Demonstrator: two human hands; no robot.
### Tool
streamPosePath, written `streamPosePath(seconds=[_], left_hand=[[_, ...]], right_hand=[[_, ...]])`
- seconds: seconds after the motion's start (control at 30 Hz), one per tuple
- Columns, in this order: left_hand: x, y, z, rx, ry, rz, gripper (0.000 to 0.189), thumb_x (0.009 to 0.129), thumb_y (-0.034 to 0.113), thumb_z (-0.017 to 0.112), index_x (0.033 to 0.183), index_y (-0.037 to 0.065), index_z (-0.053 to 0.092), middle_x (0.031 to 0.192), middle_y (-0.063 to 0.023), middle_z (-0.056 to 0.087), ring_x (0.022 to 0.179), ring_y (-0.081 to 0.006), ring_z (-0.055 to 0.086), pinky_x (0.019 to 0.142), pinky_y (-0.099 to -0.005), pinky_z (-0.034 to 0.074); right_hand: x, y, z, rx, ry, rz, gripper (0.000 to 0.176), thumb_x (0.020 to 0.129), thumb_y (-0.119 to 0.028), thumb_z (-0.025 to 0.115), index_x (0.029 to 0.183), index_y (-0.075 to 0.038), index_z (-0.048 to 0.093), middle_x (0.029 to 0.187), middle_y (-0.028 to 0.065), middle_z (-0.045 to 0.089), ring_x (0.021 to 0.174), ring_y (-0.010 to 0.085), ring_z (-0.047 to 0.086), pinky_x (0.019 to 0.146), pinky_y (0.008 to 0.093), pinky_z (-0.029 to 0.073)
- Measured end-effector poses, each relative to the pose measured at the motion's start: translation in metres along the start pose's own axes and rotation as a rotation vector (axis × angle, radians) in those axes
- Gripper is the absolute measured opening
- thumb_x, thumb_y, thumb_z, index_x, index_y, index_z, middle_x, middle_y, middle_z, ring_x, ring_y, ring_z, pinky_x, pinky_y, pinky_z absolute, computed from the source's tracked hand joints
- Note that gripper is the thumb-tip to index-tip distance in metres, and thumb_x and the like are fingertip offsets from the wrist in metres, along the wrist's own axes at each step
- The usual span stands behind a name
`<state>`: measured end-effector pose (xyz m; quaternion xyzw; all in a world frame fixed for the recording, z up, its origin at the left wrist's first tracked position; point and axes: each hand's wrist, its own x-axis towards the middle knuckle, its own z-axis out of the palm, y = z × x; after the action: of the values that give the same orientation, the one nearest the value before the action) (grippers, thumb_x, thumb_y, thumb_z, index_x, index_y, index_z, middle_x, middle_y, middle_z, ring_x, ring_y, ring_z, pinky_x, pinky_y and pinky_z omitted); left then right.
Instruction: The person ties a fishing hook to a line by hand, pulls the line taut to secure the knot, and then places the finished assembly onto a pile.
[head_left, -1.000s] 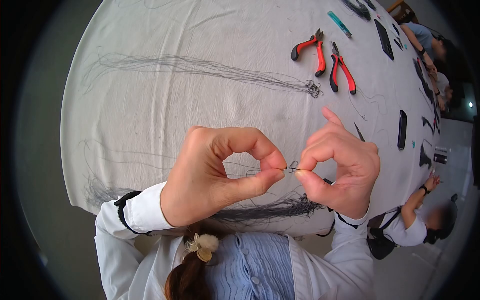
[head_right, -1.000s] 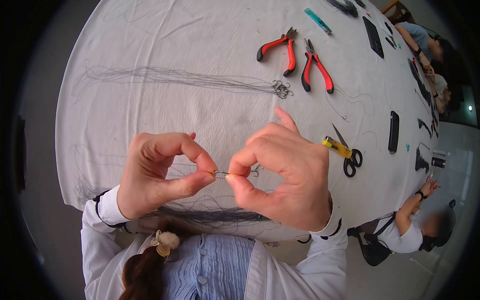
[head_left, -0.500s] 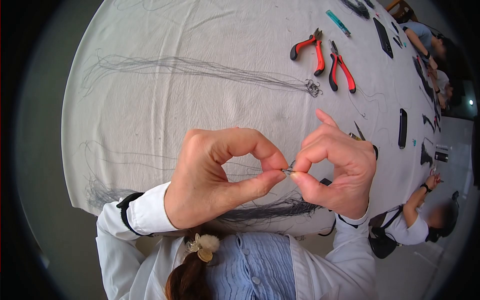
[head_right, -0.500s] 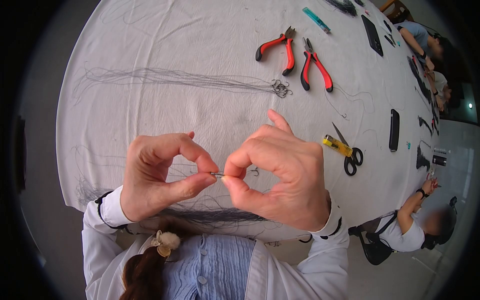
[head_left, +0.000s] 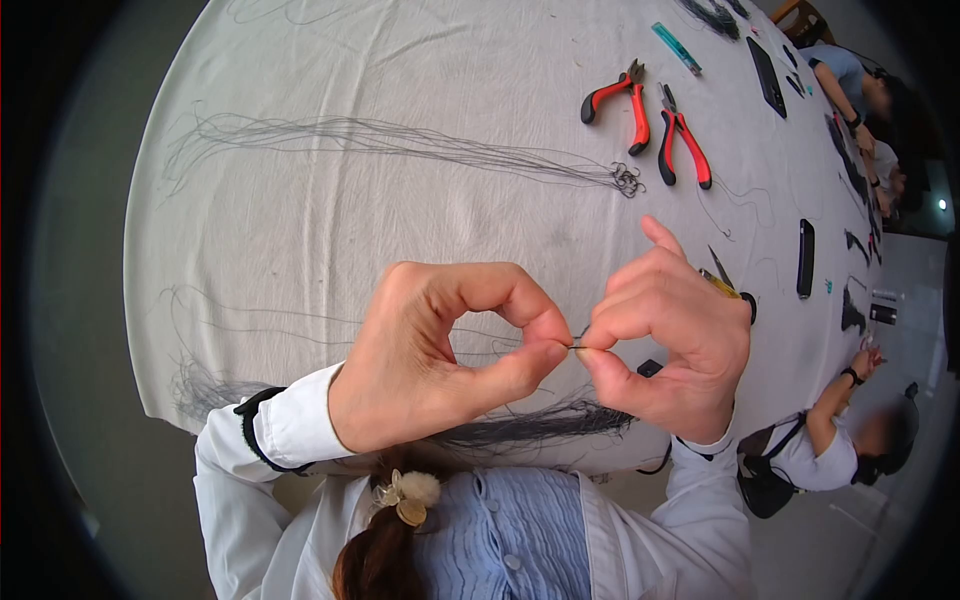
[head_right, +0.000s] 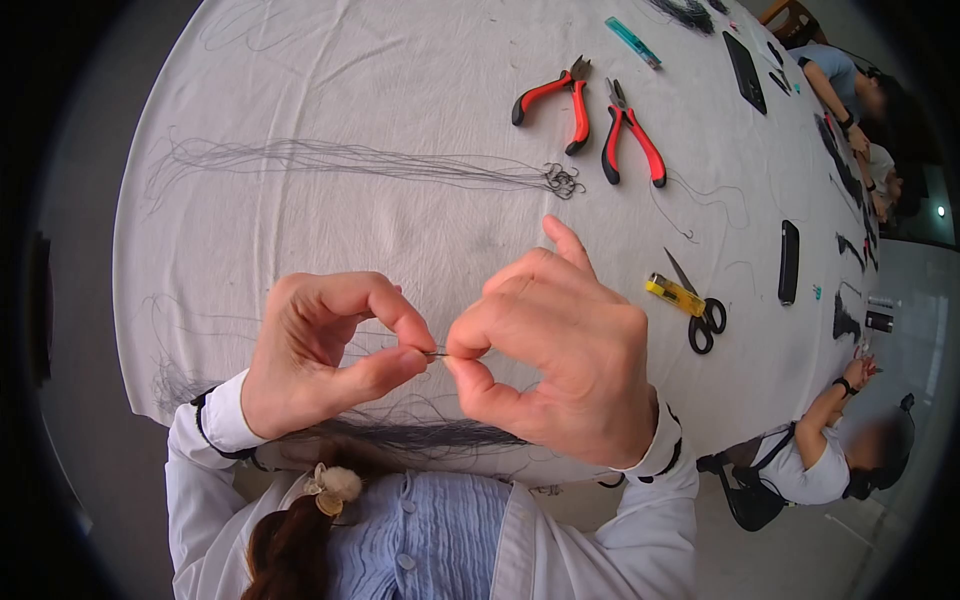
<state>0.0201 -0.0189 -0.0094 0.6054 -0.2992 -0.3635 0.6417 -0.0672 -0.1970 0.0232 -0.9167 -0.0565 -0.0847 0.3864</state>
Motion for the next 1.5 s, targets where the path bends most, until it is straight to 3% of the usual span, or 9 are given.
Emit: streamPosePath(seconds=[0.07, 0.27, 0.97, 1.5], left_hand=[[0.0002, 0.0042, 0.0002, -0.150, -0.027, -0.194, 0.005, 0.075, -0.001, 0.063, 0.080, -0.003, 0.062, 0.077, -0.0067, 0.064, 0.077, -0.0114, 0.060, 0.075, -0.0265, 0.047], [0.0023, 0.0032, -0.0010, -0.308, -0.046, -0.304, 0.004, 0.076, -0.004, 0.061, 0.080, -0.004, 0.062, 0.077, -0.0074, 0.064, 0.074, -0.0117, 0.062, 0.070, -0.0243, 0.051], [0.0010, 0.0007, -0.0015, -0.365, -0.092, -0.339, 0.002, 0.077, -0.001, 0.059, 0.077, -0.002, 0.060, 0.073, -0.0059, 0.063, 0.067, -0.0097, 0.059, 0.064, -0.0220, 0.049], [0.0018, 0.0023, -0.0018, -0.331, -0.078, -0.351, 0.003, 0.079, 0.001, 0.060, 0.079, -0.002, 0.060, 0.075, -0.0054, 0.063, 0.072, -0.0101, 0.062, 0.068, -0.0230, 0.051]], right_hand=[[-0.0010, 0.0012, 0.0035, -0.080, 0.047, -0.082, 0.020, 0.053, 0.001, 0.068, 0.063, -0.013, 0.057, 0.063, -0.0059, 0.056, 0.066, 0.0135, 0.057, 0.094, 0.0557, 0.037], [-0.0021, 0.0025, 0.0078, -0.171, 0.128, -0.190, 0.021, 0.050, 0.000, 0.069, 0.062, -0.012, 0.057, 0.065, -0.0053, 0.056, 0.066, 0.0138, 0.057, 0.096, 0.0552, 0.034], [-0.0079, 0.0025, 0.0087, -0.302, 0.118, -0.397, 0.016, 0.052, -0.005, 0.070, 0.065, -0.008, 0.062, 0.066, -0.0016, 0.058, 0.066, 0.0158, 0.057, 0.099, 0.0641, 0.027], [-0.0039, 0.0010, 0.0075, -0.279, 0.131, -0.316, 0.019, 0.049, 0.000, 0.069, 0.065, -0.008, 0.062, 0.062, -0.0015, 0.058, 0.063, 0.0155, 0.057, 0.100, 0.0612, 0.027]])
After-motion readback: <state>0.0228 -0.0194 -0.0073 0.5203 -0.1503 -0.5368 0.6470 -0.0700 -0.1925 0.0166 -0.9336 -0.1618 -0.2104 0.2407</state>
